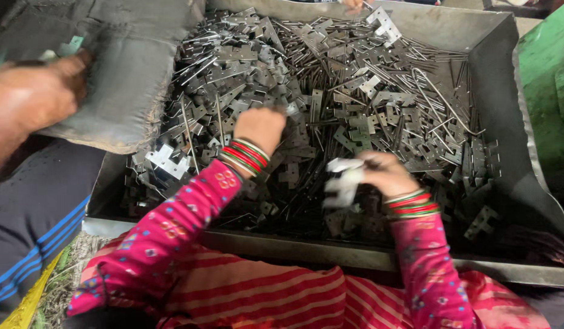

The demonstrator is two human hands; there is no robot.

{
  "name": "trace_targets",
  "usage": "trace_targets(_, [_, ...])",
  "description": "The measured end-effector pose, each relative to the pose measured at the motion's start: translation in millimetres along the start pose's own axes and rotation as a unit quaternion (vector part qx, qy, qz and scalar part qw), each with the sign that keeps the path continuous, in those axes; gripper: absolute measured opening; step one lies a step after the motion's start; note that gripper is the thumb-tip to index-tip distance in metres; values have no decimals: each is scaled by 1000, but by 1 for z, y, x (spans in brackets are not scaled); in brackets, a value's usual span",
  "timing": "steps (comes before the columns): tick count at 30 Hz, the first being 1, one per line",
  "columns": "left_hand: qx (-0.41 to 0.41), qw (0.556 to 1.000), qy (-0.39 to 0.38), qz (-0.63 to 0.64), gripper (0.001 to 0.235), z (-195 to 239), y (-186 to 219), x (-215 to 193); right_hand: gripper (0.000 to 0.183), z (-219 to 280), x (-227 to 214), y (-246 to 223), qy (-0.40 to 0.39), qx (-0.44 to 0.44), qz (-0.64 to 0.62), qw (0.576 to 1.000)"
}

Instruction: The person picks up metal hinge pieces and pins from a centralized bin and sorts them onto a surface at the side by hand.

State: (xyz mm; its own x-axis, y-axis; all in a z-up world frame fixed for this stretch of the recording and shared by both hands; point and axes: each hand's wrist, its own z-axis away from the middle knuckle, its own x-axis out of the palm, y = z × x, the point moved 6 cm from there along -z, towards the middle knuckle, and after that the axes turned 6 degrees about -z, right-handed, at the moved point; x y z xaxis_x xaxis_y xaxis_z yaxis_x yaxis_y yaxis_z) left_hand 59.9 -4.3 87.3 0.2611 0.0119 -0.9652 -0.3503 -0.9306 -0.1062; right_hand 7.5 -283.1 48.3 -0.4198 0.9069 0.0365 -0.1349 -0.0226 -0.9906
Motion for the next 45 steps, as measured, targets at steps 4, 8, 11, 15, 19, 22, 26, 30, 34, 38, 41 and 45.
trace_targets(4, [-121, 989, 56, 70, 14, 10, -52, -41, 31, 10, -12, -43, 37, -83, -393, 915])
trace_targets(8, [-176, 982, 23, 66, 12, 13, -87, -58, 20, -17, 15, 2, 20, 14, -60, 998])
trace_targets(11, [-194, 974, 66, 93, 16, 19, -102, -78, 10, -30, 85, 16, -48, -253, 408, 876])
trace_targets(15, [-187, 958, 133, 173, 17, 23, -116, -97, 38, -21, 110, 25, -34, -267, 595, 758])
trace_targets(19, [-151, 938, 182, 253, 19, 18, -120, -98, 36, -23, 101, 6, -21, -285, 592, 753])
trace_targets(22, [-235, 746, 111, 613, 25, 17, -130, -69, 24, -24, 66, -11, 67, -259, 354, 896])
trace_targets(26, [-226, 516, 16, 826, 35, 7, -105, -48, 11, -21, -8, -12, 163, -187, -232, 941])
trace_targets(30, [-210, 474, -86, 851, 33, 8, -35, -31, 23, -20, -18, 12, 200, -42, -416, 886])
trace_targets(34, [-124, 755, -78, 639, 43, 30, 49, -17, 35, -23, 38, 44, 141, 125, -338, 922])
trace_targets(38, [-64, 894, -93, 433, 51, 58, 97, -4, 63, -17, 98, 29, -67, 27, -522, 850])
trace_targets(41, [-111, 905, -7, 410, 32, 52, 66, -13, 51, -6, 64, 34, 27, 115, -221, 968])
trace_targets(45, [-102, 973, 35, 203, 40, 35, 6, -51, 44, -1, 40, 49, -79, -35, 378, 922])
